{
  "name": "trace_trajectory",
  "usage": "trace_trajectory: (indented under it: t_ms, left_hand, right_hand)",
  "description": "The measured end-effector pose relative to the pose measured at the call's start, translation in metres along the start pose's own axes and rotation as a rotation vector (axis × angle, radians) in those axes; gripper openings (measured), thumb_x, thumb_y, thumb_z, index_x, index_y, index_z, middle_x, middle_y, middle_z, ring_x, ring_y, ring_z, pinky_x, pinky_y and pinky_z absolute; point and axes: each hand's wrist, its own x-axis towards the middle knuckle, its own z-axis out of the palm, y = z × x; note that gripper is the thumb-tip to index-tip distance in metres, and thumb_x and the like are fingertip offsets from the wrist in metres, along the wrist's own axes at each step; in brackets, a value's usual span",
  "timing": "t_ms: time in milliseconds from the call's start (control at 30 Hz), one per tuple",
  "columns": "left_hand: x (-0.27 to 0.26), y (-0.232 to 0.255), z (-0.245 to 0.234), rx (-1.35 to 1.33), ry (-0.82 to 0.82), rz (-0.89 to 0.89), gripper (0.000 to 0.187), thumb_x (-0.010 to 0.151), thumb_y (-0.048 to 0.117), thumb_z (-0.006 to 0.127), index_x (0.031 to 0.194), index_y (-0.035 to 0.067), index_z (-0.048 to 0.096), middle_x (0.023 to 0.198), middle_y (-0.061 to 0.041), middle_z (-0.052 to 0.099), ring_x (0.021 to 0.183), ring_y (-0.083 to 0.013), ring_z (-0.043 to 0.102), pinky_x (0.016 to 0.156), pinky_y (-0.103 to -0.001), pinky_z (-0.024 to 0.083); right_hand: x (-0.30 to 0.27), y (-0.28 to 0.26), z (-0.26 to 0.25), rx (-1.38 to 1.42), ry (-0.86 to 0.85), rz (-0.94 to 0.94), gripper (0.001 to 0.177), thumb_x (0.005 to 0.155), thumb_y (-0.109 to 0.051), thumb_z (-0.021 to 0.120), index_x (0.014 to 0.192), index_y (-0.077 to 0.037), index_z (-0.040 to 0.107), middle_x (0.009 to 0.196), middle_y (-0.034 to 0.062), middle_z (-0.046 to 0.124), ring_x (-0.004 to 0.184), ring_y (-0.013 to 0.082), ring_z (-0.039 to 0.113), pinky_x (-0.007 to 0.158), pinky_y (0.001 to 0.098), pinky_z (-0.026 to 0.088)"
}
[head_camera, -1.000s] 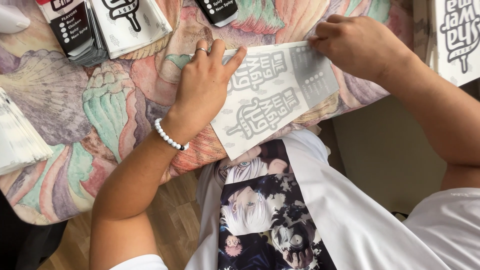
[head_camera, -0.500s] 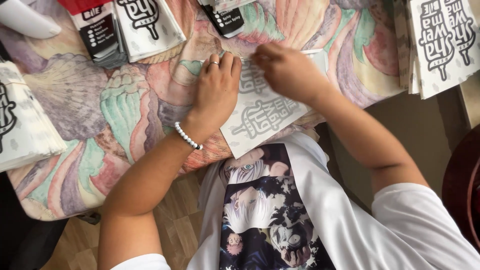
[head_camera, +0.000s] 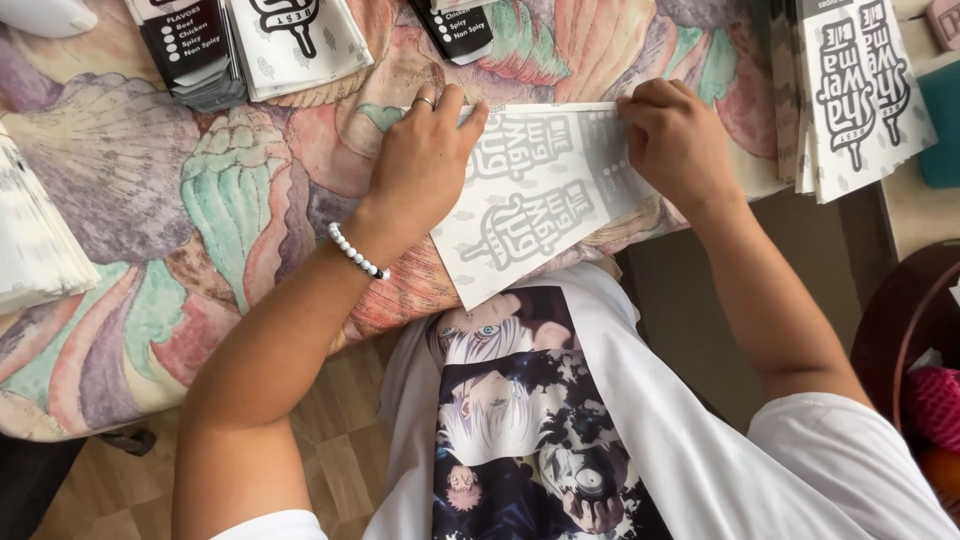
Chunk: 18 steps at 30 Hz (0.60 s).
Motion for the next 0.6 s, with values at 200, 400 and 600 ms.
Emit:
trace_trajectory:
  t_ms: [200, 400, 600]
  left_hand:
    - [0.000, -0.007, -0.006, -0.032, 0.016, 0.060, 0.054, 0.084, -0.004, 0.057, 0.134, 0.013, 0.065, 0.101, -0.009, 0.054, 0.079, -0.0255, 0.055, 0.049, -0.034, 0.052]
    - [-0.003, -0.011, -0.004, -0.162, 0.224, 0.071, 0.031, 0.082, 0.001, 0.062, 0.112, 0.005, 0.070, 0.093, -0.010, 0.053, 0.090, -0.0315, 0.061, 0.057, -0.042, 0.059]
    - [-0.009, -0.027, 0.000, -0.272, 0.127, 0.065, 0.039, 0.077, 0.000, 0.062, 0.116, 0.002, 0.069, 0.101, -0.011, 0.054, 0.097, -0.0334, 0.060, 0.061, -0.045, 0.061]
  right_hand:
    - [0.043, -0.064, -0.001, 0.169, -0.002, -0.030, 0.019, 0.102, -0.003, 0.065, 0.115, -0.001, 0.079, 0.109, 0.0120, 0.072, 0.103, 0.0269, 0.067, 0.079, 0.0381, 0.066]
    - [0.073, -0.091, 0.036, 0.079, 0.237, -0.239, 0.015, 0.080, -0.008, 0.063, 0.092, -0.009, 0.072, 0.089, 0.0020, 0.056, 0.086, 0.0241, 0.064, 0.069, 0.0314, 0.058]
    - [0.031, -0.037, 0.024, 0.072, 0.222, -0.153, 0.015, 0.083, -0.006, 0.064, 0.094, -0.008, 0.073, 0.091, 0.0044, 0.059, 0.089, 0.0262, 0.066, 0.074, 0.0338, 0.058]
